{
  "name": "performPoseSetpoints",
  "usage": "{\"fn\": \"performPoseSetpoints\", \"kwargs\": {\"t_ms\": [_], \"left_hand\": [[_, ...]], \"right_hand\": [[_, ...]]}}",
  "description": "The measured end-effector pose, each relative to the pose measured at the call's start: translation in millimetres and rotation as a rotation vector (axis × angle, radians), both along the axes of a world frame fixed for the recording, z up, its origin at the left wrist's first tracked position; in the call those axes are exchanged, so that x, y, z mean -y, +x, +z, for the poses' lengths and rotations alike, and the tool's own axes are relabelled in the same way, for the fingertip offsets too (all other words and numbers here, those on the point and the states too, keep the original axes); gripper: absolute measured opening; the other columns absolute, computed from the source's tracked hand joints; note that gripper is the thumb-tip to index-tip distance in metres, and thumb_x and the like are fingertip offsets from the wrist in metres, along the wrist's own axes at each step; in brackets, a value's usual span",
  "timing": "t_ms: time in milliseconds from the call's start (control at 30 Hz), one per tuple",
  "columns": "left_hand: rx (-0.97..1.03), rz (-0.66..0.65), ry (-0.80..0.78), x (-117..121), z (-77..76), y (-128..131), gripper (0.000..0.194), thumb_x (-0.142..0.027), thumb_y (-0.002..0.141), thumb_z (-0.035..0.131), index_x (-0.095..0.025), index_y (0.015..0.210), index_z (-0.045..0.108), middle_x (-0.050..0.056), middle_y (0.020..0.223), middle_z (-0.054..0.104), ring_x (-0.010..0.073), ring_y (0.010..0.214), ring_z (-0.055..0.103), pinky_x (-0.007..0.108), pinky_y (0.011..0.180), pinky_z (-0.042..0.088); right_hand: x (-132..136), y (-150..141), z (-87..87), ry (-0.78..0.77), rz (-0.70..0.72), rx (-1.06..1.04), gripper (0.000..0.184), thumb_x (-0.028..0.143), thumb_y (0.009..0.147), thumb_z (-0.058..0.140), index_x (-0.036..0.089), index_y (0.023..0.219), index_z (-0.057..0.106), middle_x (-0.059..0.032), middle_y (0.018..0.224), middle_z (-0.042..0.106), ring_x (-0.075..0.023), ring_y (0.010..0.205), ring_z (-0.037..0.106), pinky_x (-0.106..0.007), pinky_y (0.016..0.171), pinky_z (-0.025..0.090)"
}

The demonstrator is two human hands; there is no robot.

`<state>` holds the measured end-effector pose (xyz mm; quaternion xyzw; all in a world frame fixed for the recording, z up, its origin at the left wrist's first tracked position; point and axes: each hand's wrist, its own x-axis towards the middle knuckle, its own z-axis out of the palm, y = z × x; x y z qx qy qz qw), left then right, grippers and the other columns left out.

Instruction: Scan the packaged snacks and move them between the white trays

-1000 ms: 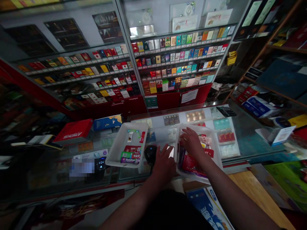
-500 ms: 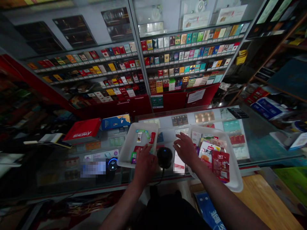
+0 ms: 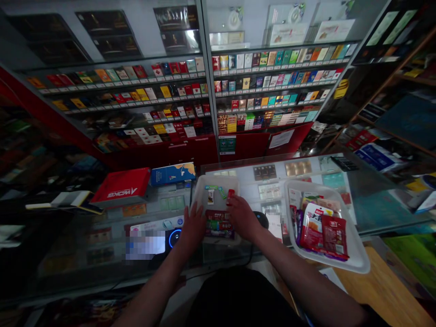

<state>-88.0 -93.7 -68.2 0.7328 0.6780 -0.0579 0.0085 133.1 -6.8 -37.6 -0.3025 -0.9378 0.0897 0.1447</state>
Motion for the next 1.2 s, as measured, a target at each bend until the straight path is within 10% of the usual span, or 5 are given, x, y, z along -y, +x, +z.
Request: {"fn": "performPoseSetpoints", "kwargs": {"t_ms": [400, 900, 1200], "left_hand": [[0.129, -0.179, -0.075, -26.0, -10.9, -6.0, 0.04, -0.019, 0.093, 0.052, -0.024, 0.129, 0.069, 0.01, 0.158, 0.047, 0.0381, 0.158, 0.017, 0.069, 0.125, 0.008], [0.214, -0.358, -0.192, -39.1, -17.3, -3.9, 0.056, -0.03, 0.08, 0.072, -0.027, 0.135, 0.065, 0.011, 0.155, 0.049, 0.0416, 0.156, 0.018, 0.069, 0.124, 0.007], [0.145, -0.3, -0.134, -53.1, -33.6, 0.3, 0.042, -0.022, 0.093, 0.053, -0.022, 0.132, 0.067, 0.014, 0.152, 0.053, 0.0403, 0.155, 0.022, 0.068, 0.124, 0.013]], "right_hand": [[19.3, -54.2, -54.0, -0.206, -0.127, 0.37, 0.035, 0.019, 0.093, 0.054, 0.011, 0.12, 0.075, -0.0233, 0.133, 0.064, -0.0422, 0.149, 0.03, -0.061, 0.122, 0.015], [13.8, -63.3, -62.4, -0.192, -0.155, 0.493, 0.038, 0.023, 0.095, 0.055, 0.017, 0.128, 0.073, -0.0207, 0.131, 0.069, -0.0402, 0.146, 0.037, -0.065, 0.12, 0.016], [4.7, -69.8, -71.4, -0.197, -0.19, 0.445, 0.038, 0.024, 0.097, 0.052, 0.01, 0.124, 0.074, -0.0236, 0.131, 0.067, -0.0414, 0.151, 0.028, -0.062, 0.123, 0.009]]}}
